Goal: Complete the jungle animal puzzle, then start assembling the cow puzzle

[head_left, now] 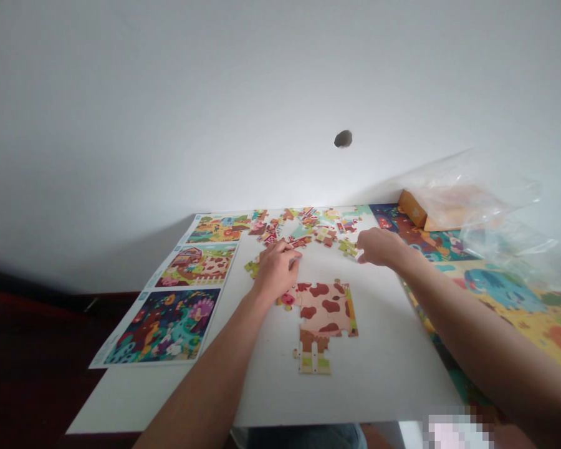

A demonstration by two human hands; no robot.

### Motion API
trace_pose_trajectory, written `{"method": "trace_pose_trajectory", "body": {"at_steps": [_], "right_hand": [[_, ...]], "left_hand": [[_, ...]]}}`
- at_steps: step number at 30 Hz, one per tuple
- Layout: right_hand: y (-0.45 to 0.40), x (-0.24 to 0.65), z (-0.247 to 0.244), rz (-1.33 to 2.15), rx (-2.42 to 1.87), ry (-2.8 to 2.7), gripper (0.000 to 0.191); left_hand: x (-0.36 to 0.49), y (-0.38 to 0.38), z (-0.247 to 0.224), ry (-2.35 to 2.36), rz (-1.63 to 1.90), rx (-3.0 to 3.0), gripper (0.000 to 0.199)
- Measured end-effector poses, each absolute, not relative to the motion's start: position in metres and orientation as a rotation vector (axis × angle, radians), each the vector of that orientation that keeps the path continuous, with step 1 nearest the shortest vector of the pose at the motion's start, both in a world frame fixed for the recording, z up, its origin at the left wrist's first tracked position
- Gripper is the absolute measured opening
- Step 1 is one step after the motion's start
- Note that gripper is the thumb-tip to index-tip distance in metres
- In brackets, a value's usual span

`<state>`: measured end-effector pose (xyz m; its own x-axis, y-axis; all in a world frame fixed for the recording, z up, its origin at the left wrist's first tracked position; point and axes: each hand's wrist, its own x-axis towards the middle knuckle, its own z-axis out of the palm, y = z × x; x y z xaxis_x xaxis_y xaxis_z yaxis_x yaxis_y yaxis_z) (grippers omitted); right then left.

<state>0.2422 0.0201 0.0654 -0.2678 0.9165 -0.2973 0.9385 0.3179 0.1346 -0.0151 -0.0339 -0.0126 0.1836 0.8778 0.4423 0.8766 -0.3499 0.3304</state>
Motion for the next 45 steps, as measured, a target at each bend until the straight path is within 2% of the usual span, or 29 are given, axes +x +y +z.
{"method": "trace_pose_trajectory", "body": {"at_steps": [4,11,16,19,22,24,29,31,38,42,45], "right_hand": [[0.016,0.238,0.070,-0.124,1.663,2.260,0.038],[0.016,0.234,0.067,-0.097,1.715,2.272,0.048],[0.017,0.233,0.055,-0.065,1.854,2.292,0.040],[0.019,0.228,0.040,0.029,1.926,2.480,0.032],[0.025,0.222,0.020,0.162,1.877,2.840,0.037],[0.031,0.221,0.006,0.067,1.812,2.975,0.036],[0.044,0.222,-0.016,-0.187,1.843,3.098,0.017],[0.047,0.223,-0.020,-0.224,1.853,3.132,0.019],[0.039,0.223,-0.015,-0.139,1.620,3.245,0.046],[0.034,0.221,-0.012,-0.191,1.492,3.240,0.035],[0.035,0.218,-0.014,-0.203,1.581,3.228,0.029]], "left_hand": [[-0.015,-0.034,-0.012,1.795,0.890,2.397,0.020],[-0.015,-0.033,-0.012,1.788,0.897,2.411,0.020],[-0.018,-0.031,-0.014,1.750,0.947,2.414,0.022],[-0.019,-0.030,-0.015,1.736,0.960,2.421,0.023],[-0.018,-0.030,-0.013,1.736,0.956,2.416,0.023],[-0.016,-0.032,-0.012,1.729,0.950,2.406,0.022],[-0.010,-0.037,-0.009,1.661,0.901,2.418,0.018],[-0.008,-0.039,-0.008,1.652,0.865,2.423,0.018],[-0.009,-0.040,-0.005,1.615,0.833,2.444,0.018],[-0.006,-0.042,-0.004,1.507,0.803,2.478,0.017],[-0.004,-0.046,-0.001,1.398,0.723,2.508,0.018]]}}
